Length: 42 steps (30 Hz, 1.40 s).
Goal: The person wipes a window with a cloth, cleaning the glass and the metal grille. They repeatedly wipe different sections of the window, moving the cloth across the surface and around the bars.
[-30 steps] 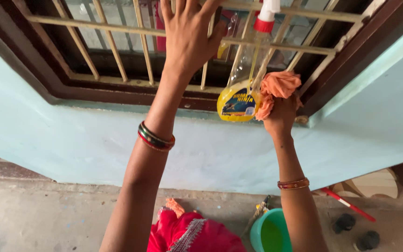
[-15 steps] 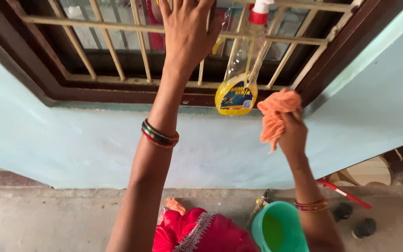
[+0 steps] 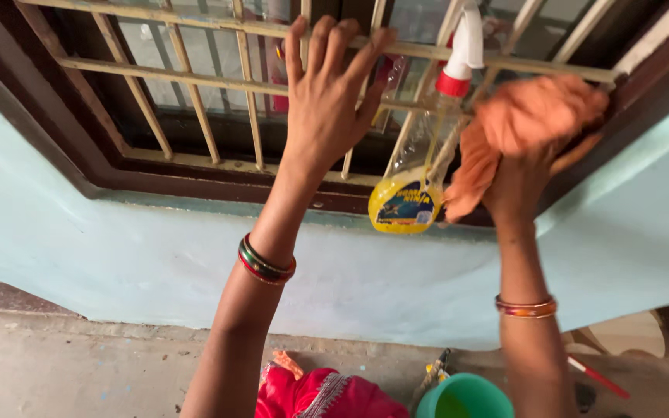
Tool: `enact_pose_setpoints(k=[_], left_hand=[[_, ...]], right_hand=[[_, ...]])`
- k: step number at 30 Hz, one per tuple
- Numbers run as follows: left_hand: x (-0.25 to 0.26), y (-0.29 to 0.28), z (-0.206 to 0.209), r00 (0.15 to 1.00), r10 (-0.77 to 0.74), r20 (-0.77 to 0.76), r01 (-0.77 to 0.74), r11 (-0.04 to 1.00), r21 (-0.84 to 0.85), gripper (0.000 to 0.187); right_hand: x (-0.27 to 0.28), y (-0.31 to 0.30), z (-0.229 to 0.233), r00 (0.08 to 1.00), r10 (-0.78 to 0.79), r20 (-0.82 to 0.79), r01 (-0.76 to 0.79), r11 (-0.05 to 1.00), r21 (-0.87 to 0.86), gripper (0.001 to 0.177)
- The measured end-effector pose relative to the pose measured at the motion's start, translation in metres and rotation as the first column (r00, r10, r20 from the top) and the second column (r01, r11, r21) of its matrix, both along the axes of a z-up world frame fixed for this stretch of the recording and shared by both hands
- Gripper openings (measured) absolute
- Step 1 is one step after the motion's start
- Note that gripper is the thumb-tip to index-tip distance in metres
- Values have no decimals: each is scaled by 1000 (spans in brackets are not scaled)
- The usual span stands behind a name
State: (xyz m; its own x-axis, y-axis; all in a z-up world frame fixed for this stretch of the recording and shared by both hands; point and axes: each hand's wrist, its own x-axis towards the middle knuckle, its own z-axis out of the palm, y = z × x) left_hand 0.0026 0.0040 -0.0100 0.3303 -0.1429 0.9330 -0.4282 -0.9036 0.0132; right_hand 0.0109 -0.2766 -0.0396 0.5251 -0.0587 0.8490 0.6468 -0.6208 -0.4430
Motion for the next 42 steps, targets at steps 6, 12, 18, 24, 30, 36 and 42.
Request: enact_pose_setpoints(k=[6,12,18,24,30,36,42], left_hand=[[5,-3,-12,997,15,-75,-19,998,-55,61],[5,-8,-49,996,-42,-73,31,989,-143,58],[-15,-17,-136,944,-260,-205,200,942,-271,73],[-106,-47,-238,710,-628,-319,379,723,-578,74],[-140,-16,-316,444,-874,-196,426,398,-812,71],[-152,54,-322,586,-736,-338,31,438,-899,46],[-157,74,-331,506,-755,-418,186,568,-802,58]], right_hand=[[17,21,-37,981,-174,81,185,972,-145,39],[4,28,-64,965,-241,105,256,952,-169,45],[-21,26,-79,957,-279,85,289,945,-153,52],[-91,44,-89,961,-90,261,92,996,6,59],[-123,124,-158,892,406,-197,-409,912,29,66],[-115,143,-179,861,380,-338,-325,922,210,74],[-112,186,-184,744,552,-378,-532,830,165,82]])
